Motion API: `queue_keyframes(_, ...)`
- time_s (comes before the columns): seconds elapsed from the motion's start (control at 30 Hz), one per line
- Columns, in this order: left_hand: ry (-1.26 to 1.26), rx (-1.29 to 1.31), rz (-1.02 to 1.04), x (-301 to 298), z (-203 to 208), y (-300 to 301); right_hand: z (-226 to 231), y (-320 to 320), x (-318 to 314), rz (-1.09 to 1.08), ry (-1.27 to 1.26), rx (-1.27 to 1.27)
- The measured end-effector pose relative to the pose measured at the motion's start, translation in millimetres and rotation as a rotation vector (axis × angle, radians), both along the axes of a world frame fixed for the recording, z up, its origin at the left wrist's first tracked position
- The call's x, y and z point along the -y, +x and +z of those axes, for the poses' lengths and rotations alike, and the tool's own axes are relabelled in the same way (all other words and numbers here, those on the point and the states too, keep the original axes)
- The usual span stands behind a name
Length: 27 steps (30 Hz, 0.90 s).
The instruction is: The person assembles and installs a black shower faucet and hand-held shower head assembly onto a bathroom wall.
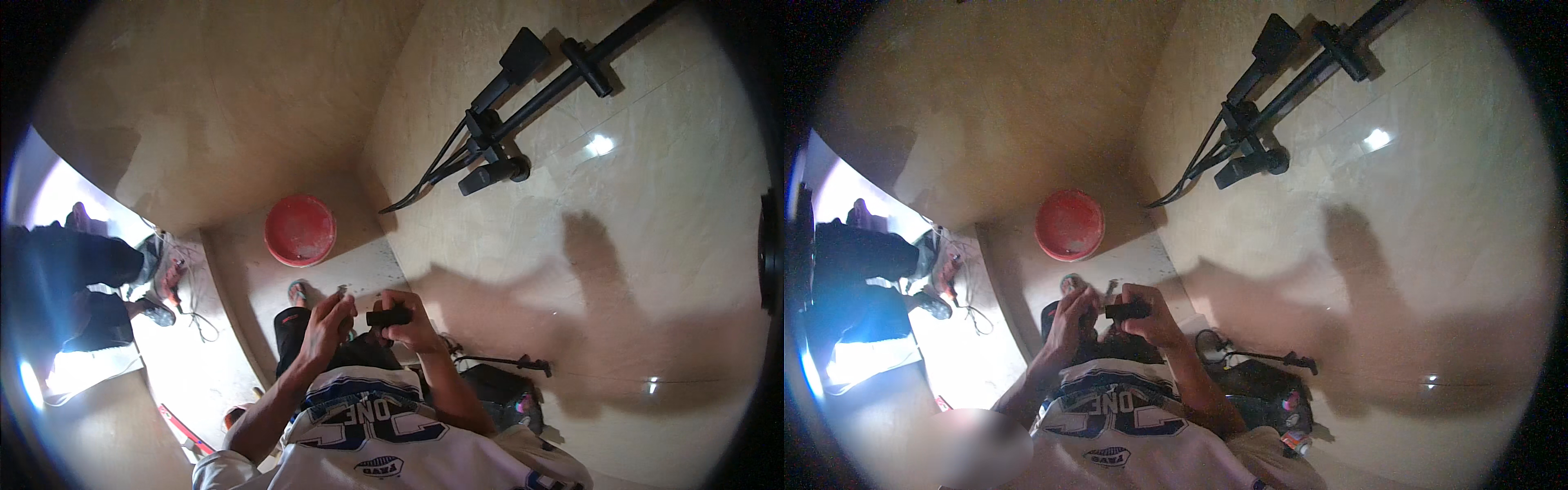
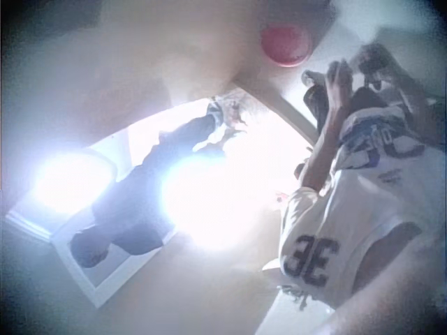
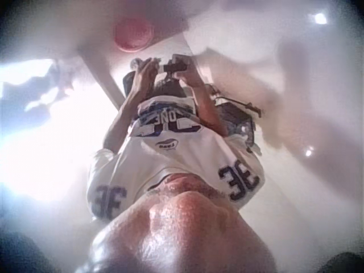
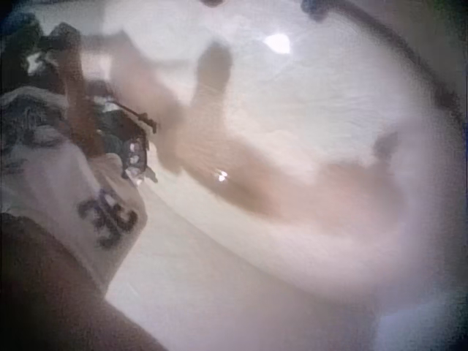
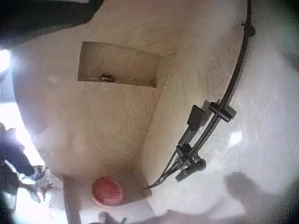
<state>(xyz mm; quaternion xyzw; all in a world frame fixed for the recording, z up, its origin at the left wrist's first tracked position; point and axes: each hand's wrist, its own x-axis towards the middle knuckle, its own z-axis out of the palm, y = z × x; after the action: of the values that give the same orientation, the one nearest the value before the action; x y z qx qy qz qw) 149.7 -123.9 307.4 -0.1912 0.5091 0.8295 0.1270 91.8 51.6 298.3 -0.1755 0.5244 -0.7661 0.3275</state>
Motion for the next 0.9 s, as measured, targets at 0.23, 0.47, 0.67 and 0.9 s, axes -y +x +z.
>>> queue_keyframes(0.23,-0.200,-0.190,-0.115,6.7,50.0,-131.7,34.5,-53.0,11.6,-0.303,0.134,0.033)
queue_keyframes(0.47,-0.328,-0.329,-0.399,35.2,87.8,-278.6,13.7,-91.3,21.3,-0.520,0.283,0.241)
queue_keyframes(0.67,-0.149,-0.351,-0.447,104.9,61.5,-346.3,-37.6,-125.2,59.4,-0.565,0.300,0.312)
queue_keyframes(0.9,0.597,-0.073,-0.188,173.3,-94.6,-379.4,-183.8,-207.8,129.5,-0.701,0.358,0.457)
